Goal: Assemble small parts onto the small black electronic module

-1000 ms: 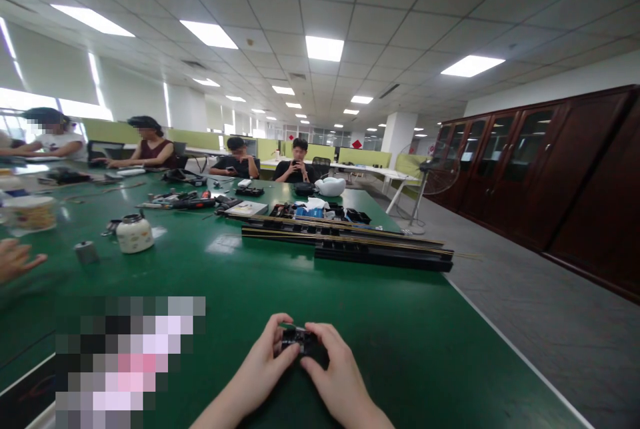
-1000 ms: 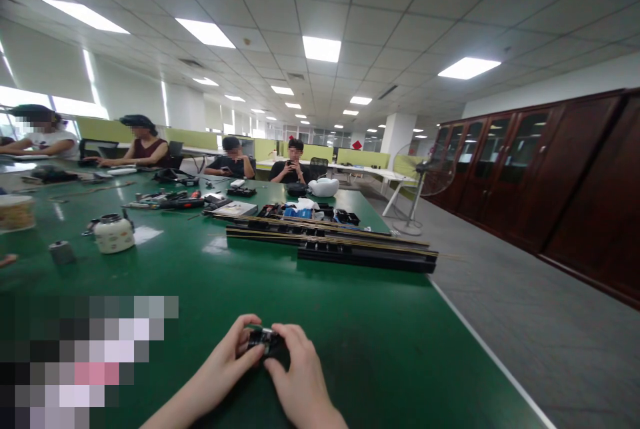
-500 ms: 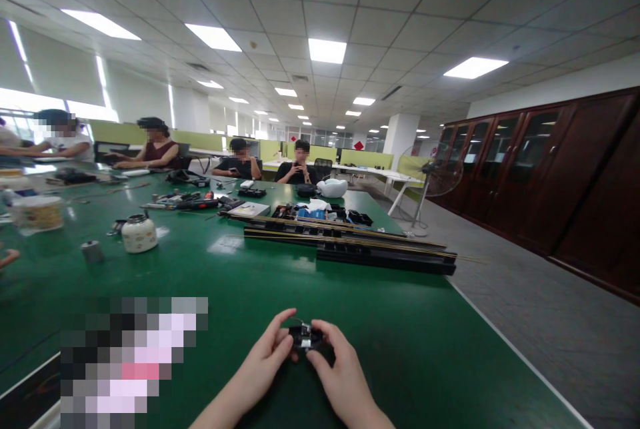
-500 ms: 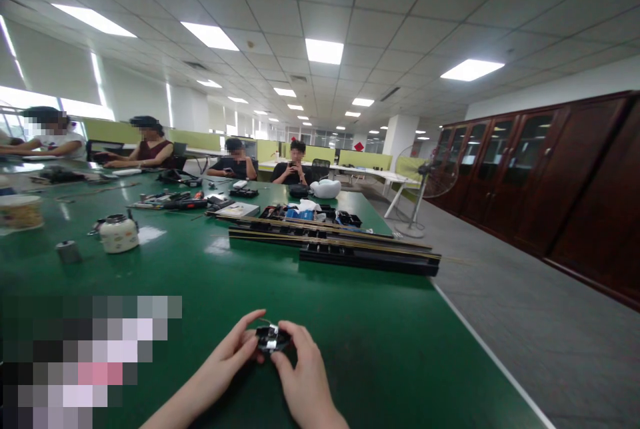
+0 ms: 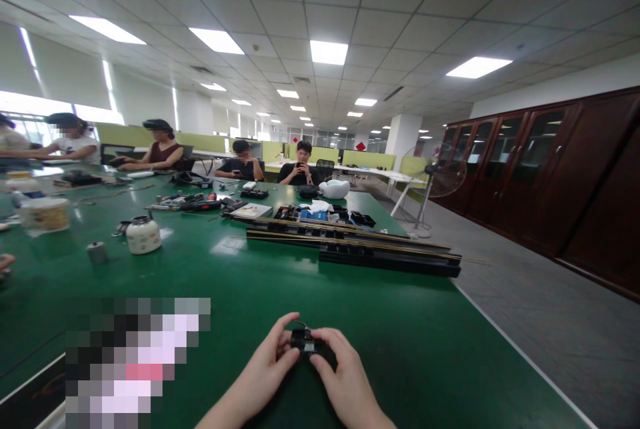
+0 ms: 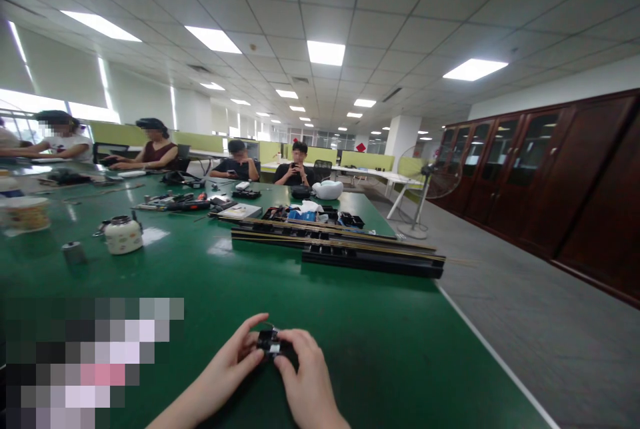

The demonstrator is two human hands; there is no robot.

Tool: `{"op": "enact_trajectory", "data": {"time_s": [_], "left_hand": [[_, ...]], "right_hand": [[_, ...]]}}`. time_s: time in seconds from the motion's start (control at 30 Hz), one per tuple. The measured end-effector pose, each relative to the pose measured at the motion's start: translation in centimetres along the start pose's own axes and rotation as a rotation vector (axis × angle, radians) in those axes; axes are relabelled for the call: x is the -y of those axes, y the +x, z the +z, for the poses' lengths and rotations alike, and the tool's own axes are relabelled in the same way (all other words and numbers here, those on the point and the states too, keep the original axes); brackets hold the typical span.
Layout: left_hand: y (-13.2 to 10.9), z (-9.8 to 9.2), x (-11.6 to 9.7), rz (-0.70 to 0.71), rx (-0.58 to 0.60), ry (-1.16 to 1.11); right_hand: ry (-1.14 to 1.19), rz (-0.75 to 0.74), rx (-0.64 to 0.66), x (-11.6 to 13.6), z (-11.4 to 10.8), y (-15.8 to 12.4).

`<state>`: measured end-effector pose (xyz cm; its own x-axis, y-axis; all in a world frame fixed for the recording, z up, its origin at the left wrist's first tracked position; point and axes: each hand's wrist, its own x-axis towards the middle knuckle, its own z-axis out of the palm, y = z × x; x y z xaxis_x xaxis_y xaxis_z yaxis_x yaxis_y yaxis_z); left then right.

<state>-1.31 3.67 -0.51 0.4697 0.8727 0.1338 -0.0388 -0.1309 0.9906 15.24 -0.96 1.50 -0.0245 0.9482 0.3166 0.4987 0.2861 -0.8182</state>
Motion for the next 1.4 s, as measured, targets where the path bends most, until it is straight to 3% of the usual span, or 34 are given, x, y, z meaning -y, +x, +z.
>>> {"op": "enact_trajectory", "data": {"time_s": [0.2,0.4,0.73,1.17,1.4], "left_hand": [[-0.13,-0.16,0.12,-0.01,-0.136,0.243],[-0.23,-0.17,0.09,-0.002,-0.052,0.24],[-0.29,-0.16,0.36,0.027,-0.01,0.233],[-0.13,-0.41,0.76,0.011,-0.02,0.153],[-0.26,-0.12,0.18,0.032,-0.039,0.238]], "right_hand": [[-0.008,0.001,-0.006,0.15,0.04,0.03],[-0.052,-0.014,-0.017,0.25,0.15,-0.02],[-0.118,0.037,0.01,0.1,0.2,-0.01],[-0.09,0.012,0.037,0.2,0.12,-0.03],[-0.097,0.028,0.049,0.09,0.08,-0.04]]}}
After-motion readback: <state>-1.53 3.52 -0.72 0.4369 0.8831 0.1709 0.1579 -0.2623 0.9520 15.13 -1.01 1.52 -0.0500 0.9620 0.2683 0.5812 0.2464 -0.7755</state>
